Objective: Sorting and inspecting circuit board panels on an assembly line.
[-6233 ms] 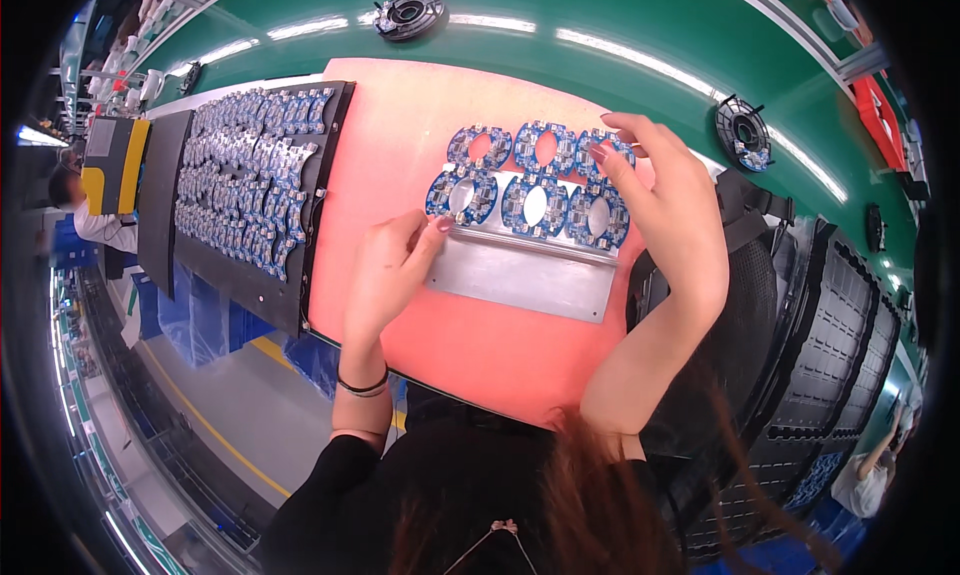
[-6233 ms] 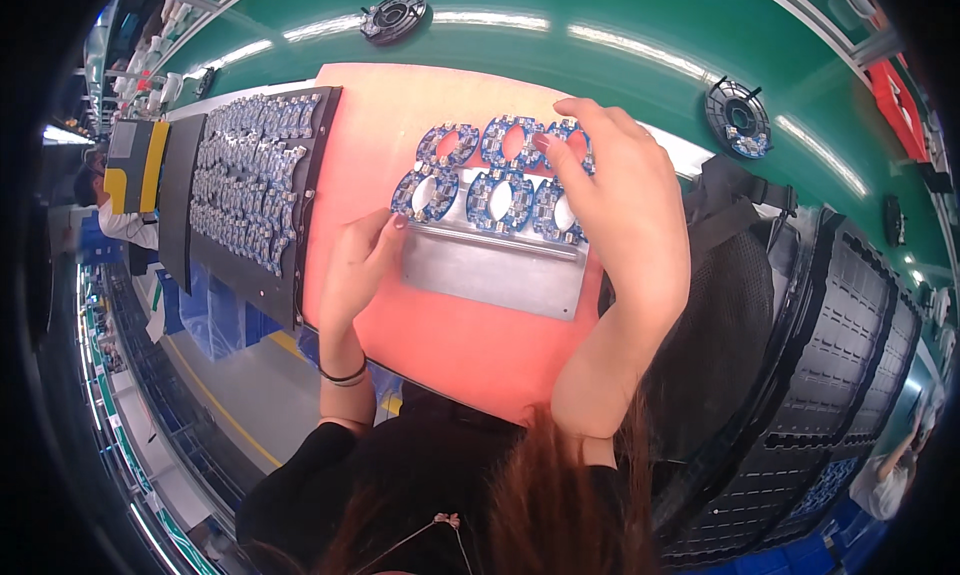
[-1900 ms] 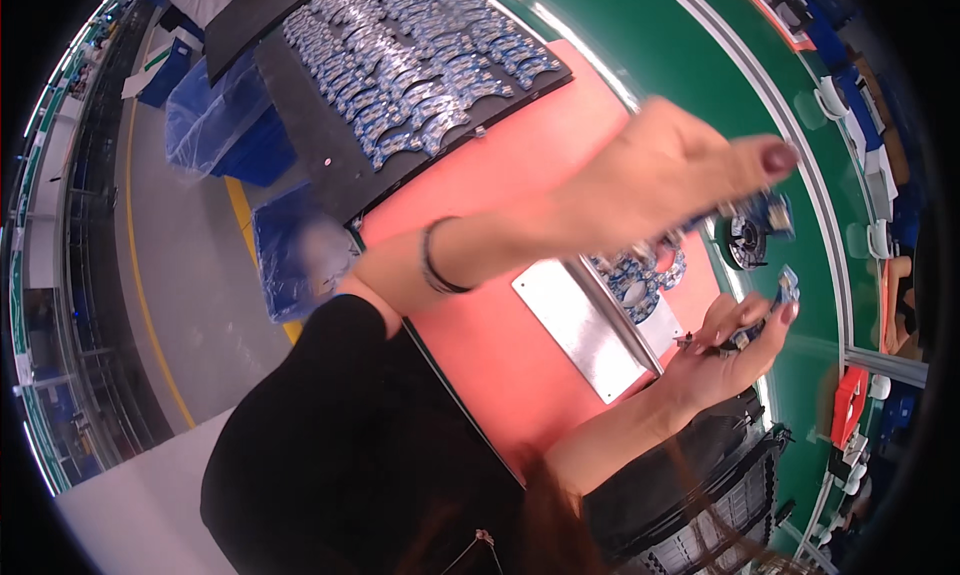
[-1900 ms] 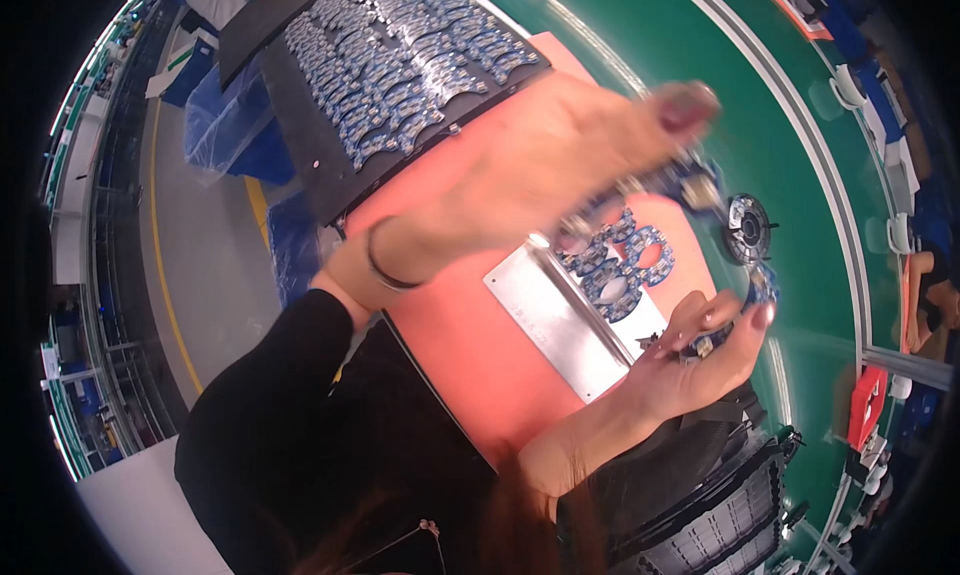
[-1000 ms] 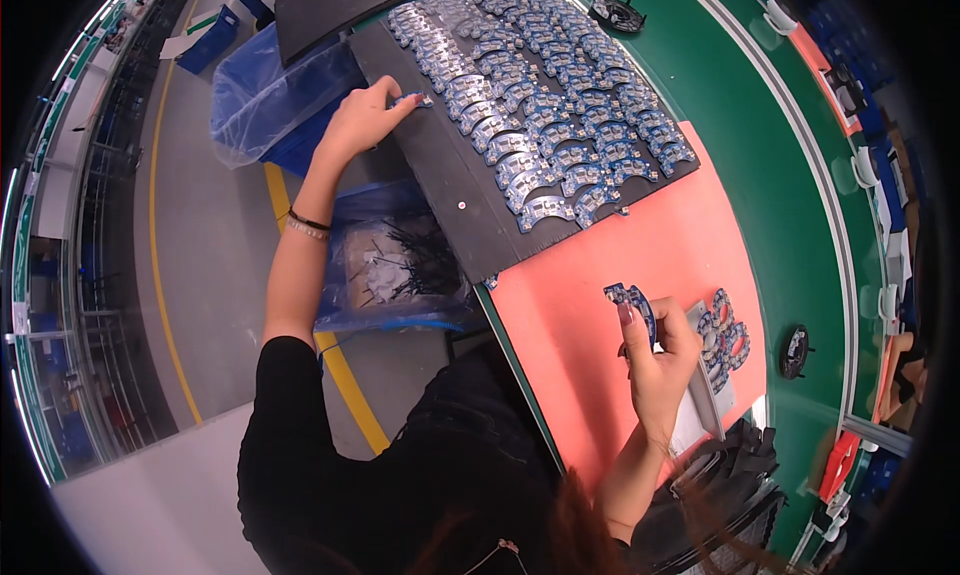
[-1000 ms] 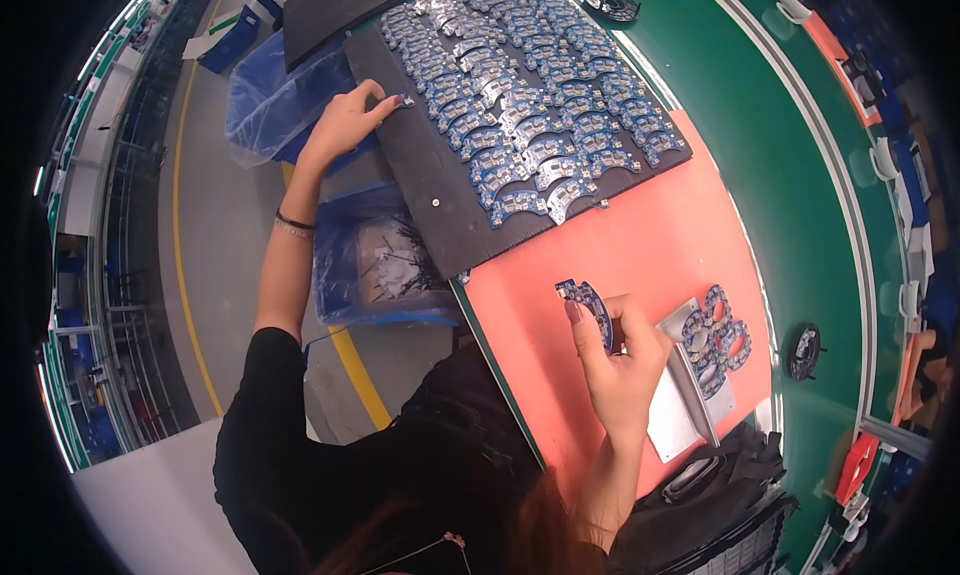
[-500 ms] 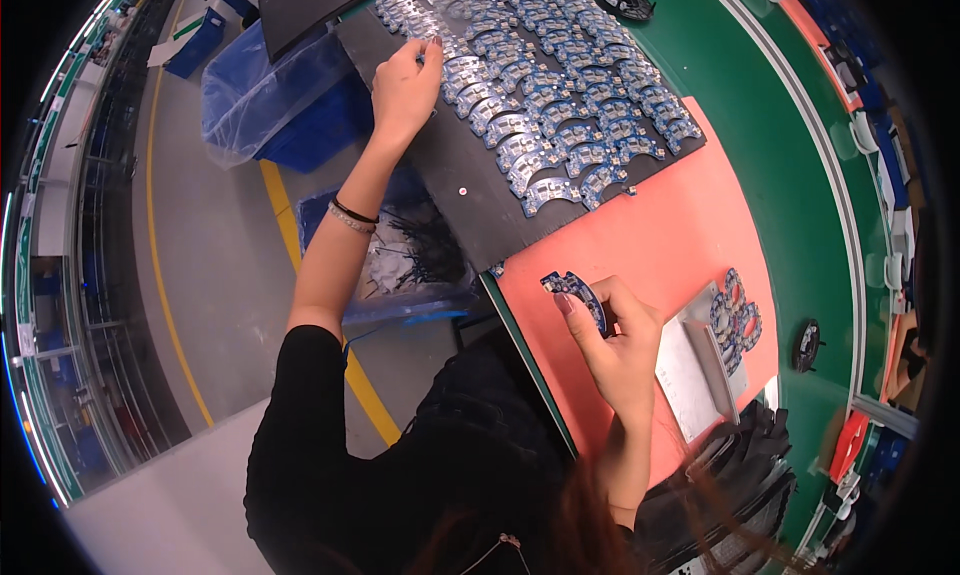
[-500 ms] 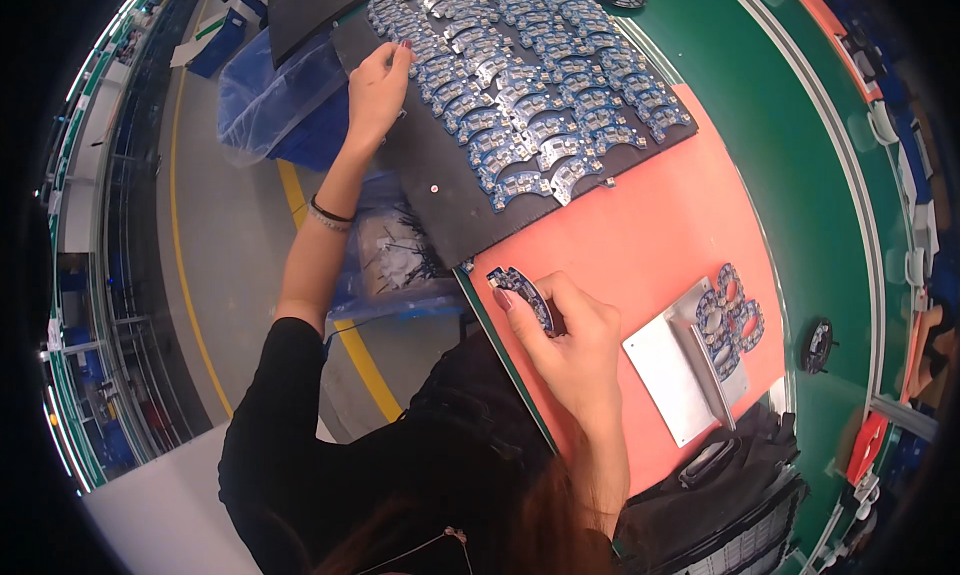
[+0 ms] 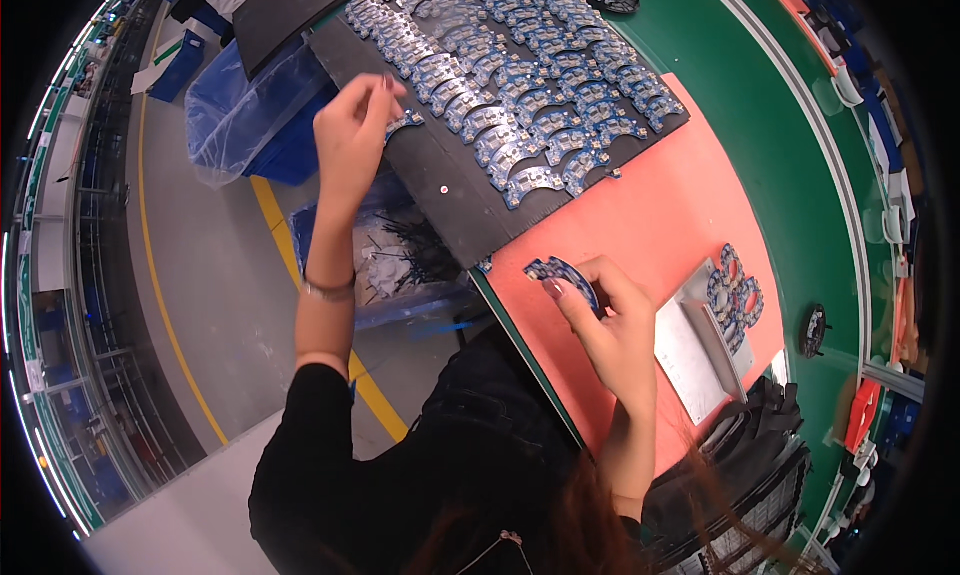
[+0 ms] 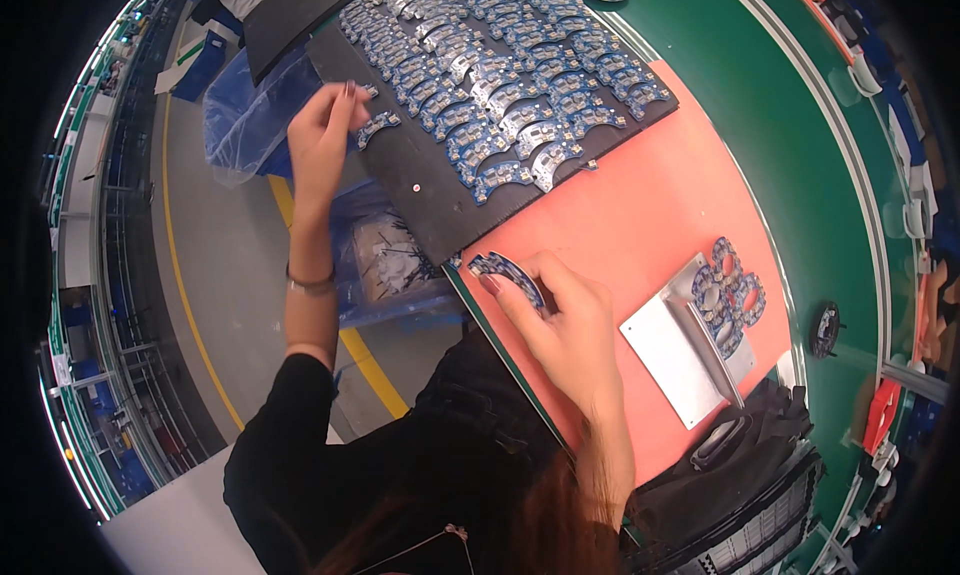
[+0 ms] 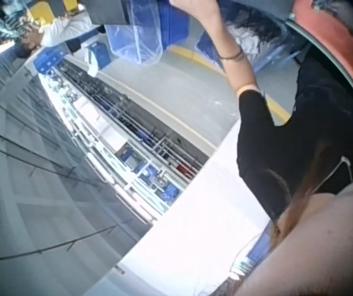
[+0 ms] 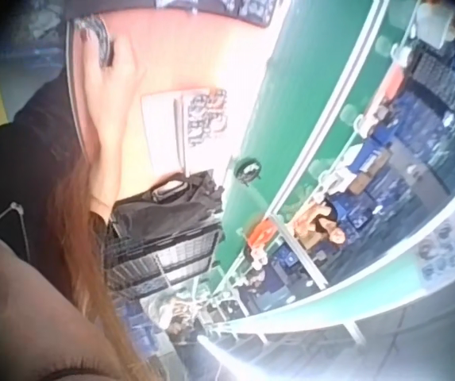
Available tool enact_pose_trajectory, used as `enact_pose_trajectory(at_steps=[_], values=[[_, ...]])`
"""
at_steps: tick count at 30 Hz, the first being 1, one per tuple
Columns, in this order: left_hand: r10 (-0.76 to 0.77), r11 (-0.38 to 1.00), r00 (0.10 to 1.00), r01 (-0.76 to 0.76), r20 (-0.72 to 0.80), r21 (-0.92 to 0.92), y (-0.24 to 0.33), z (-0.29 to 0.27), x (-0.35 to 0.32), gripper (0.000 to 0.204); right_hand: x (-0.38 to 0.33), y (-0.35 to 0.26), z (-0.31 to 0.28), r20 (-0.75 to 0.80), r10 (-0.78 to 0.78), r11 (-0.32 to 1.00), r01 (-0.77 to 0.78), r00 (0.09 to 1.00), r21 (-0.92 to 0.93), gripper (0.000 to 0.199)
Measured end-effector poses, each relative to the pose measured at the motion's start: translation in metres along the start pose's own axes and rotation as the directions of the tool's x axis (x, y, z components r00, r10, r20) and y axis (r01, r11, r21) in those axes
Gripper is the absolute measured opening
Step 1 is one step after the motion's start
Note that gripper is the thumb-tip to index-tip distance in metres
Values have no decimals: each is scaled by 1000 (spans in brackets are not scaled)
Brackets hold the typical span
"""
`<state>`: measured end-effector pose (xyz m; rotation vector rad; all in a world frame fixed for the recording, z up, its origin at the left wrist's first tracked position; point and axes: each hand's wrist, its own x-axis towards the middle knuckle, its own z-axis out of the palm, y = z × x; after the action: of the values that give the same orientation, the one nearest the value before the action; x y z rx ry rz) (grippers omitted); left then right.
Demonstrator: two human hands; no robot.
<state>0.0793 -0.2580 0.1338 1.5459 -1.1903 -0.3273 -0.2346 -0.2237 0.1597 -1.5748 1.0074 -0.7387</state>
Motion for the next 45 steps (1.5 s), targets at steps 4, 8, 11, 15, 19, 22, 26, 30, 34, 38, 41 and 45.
enact_pose_trajectory(at_steps=[4,8,11,15,19,22,26,30,34,38,41,45], values=[[-37,965,899,145,437,-217,49,-15,-59,22,26,1,16,144,-42,998,37,989,43,20],[-61,976,763,181,643,-122,51,-8,-87,20,45,-3,34,281,-44,999,48,959,-8,20],[-231,875,780,429,582,-227,40,-5,-97,9,53,18,52,280,-111,993,118,954,-6,22],[-354,870,899,418,257,-262,6,-12,-99,13,67,17,73,133,-291,897,318,947,-308,27],[-311,945,947,299,-81,-130,-31,-13,-75,19,89,16,104,87,-559,686,519,825,-510,29],[-175,983,961,182,-215,12,-58,2,-60,23,112,35,126,219,-677,542,678,702,-496,29],[-135,934,968,195,-211,298,-48,14,-54,16,132,57,139,371,-726,364,781,579,-508,20],[22,893,949,122,-314,433,-51,15,-54,12,133,52,131,328,-780,307,781,534,-544,14],[10,943,978,60,-208,328,-39,3,-61,11,108,36,94,341,-666,417,710,663,-568,18],[87,900,993,-45,-77,434,-30,-3,-68,14,96,39,65,366,-577,482,666,730,-570,24],[175,871,983,-130,-51,474,-33,0,-65,15,99,47,67,394,-579,457,684,714,-569,22],[169,863,986,-146,-5,484,-46,-2,-58,12,114,49,87,373,-644,415,715,667,-563,16]])
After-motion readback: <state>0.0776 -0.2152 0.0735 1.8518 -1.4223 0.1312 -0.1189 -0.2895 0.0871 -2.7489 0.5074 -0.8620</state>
